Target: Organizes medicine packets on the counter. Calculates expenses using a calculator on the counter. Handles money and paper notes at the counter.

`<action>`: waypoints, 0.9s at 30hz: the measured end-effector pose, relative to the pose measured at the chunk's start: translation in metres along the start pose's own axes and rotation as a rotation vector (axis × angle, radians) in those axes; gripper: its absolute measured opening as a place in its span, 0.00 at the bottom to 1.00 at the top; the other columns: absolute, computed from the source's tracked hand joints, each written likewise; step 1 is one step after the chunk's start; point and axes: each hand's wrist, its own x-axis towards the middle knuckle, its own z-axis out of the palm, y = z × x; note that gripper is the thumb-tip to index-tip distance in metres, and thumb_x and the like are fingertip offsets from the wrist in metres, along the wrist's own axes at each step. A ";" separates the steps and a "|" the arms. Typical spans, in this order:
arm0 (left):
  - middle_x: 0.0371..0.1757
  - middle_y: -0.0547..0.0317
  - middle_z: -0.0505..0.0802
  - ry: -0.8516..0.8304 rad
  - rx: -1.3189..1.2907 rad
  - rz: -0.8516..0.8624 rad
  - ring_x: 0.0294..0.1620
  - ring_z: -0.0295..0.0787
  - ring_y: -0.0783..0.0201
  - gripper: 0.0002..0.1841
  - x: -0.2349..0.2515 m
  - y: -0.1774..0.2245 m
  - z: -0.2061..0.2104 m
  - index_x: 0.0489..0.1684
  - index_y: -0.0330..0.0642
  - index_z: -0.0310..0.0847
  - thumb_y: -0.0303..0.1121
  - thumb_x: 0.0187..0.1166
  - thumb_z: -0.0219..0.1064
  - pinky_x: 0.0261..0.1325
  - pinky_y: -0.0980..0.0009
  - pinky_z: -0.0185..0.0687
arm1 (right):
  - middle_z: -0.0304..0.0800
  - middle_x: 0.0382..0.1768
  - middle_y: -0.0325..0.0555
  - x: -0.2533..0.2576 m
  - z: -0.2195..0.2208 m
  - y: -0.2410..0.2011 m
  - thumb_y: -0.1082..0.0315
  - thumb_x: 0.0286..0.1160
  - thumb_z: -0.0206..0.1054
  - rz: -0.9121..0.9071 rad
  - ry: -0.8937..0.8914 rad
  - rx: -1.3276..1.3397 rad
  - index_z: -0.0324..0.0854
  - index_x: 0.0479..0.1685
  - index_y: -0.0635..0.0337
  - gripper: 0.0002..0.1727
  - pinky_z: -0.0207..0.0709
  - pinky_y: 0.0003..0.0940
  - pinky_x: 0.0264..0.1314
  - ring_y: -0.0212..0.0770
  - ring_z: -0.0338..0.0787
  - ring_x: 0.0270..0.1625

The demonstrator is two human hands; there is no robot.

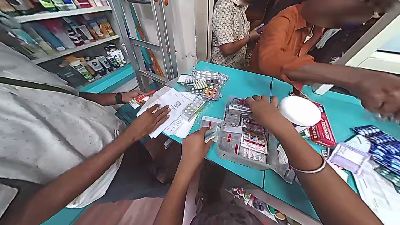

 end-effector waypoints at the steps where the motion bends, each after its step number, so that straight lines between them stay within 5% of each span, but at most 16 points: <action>1: 0.46 0.41 0.96 0.000 0.014 -0.004 0.48 0.95 0.37 0.21 0.001 0.000 0.001 0.65 0.42 0.87 0.42 0.77 0.72 0.50 0.35 0.83 | 0.78 0.74 0.67 -0.001 0.001 -0.001 0.71 0.67 0.79 -0.002 -0.005 -0.014 0.81 0.72 0.61 0.29 0.51 0.81 0.77 0.74 0.71 0.78; 4: 0.49 0.38 0.96 -0.093 0.058 -0.101 0.51 0.94 0.35 0.31 0.005 0.001 -0.002 0.76 0.42 0.80 0.52 0.78 0.71 0.54 0.35 0.83 | 0.65 0.84 0.71 -0.017 -0.001 -0.002 0.68 0.70 0.78 -0.026 0.109 0.025 0.75 0.81 0.61 0.35 0.46 0.83 0.80 0.75 0.62 0.86; 6: 0.51 0.36 0.94 -0.149 0.097 -0.237 0.54 0.93 0.35 0.44 0.011 0.005 -0.008 0.83 0.39 0.72 0.62 0.73 0.71 0.57 0.35 0.82 | 0.69 0.82 0.68 -0.037 -0.005 -0.007 0.65 0.71 0.78 -0.050 0.257 0.084 0.73 0.82 0.61 0.36 0.50 0.80 0.80 0.73 0.65 0.85; 8: 0.52 0.35 0.94 -0.177 0.149 -0.327 0.56 0.92 0.36 0.48 0.016 0.012 -0.006 0.79 0.34 0.74 0.69 0.69 0.69 0.58 0.37 0.83 | 0.80 0.74 0.63 -0.055 -0.002 -0.012 0.61 0.73 0.78 -0.085 0.381 0.157 0.80 0.75 0.59 0.30 0.59 0.76 0.77 0.68 0.74 0.80; 11: 0.54 0.36 0.93 -0.220 0.175 -0.413 0.60 0.91 0.38 0.42 0.023 0.026 -0.001 0.63 0.32 0.82 0.67 0.71 0.69 0.58 0.40 0.82 | 0.90 0.62 0.59 -0.069 0.009 -0.011 0.55 0.77 0.73 -0.127 0.503 0.215 0.88 0.63 0.61 0.22 0.68 0.73 0.71 0.64 0.85 0.70; 15: 0.58 0.33 0.91 -0.227 0.084 -0.478 0.63 0.88 0.36 0.42 0.029 0.016 -0.011 0.66 0.30 0.80 0.65 0.71 0.71 0.63 0.36 0.79 | 0.94 0.54 0.57 -0.081 0.015 0.002 0.54 0.80 0.69 -0.137 0.584 0.283 0.90 0.55 0.61 0.20 0.74 0.70 0.66 0.63 0.90 0.61; 19: 0.52 0.33 0.91 -0.208 -0.147 -0.374 0.59 0.88 0.37 0.31 0.032 -0.015 -0.028 0.57 0.30 0.85 0.55 0.76 0.72 0.64 0.34 0.77 | 0.96 0.45 0.53 -0.095 0.018 0.011 0.51 0.82 0.64 -0.115 0.679 0.375 0.92 0.51 0.59 0.21 0.82 0.59 0.52 0.58 0.93 0.51; 24: 0.36 0.40 0.93 0.159 -0.115 -0.196 0.41 0.92 0.39 0.21 -0.008 0.002 -0.057 0.47 0.33 0.88 0.47 0.75 0.75 0.48 0.35 0.81 | 0.97 0.43 0.48 -0.115 0.020 0.018 0.51 0.83 0.61 -0.067 0.753 0.447 0.95 0.49 0.53 0.20 0.85 0.47 0.46 0.49 0.95 0.47; 27: 0.27 0.58 0.91 0.417 -0.137 0.011 0.29 0.89 0.66 0.17 -0.030 0.016 -0.075 0.42 0.41 0.88 0.46 0.70 0.72 0.34 0.62 0.84 | 0.97 0.42 0.49 -0.125 0.025 0.011 0.54 0.83 0.63 -0.149 0.757 0.558 0.93 0.49 0.59 0.19 0.87 0.36 0.48 0.40 0.95 0.44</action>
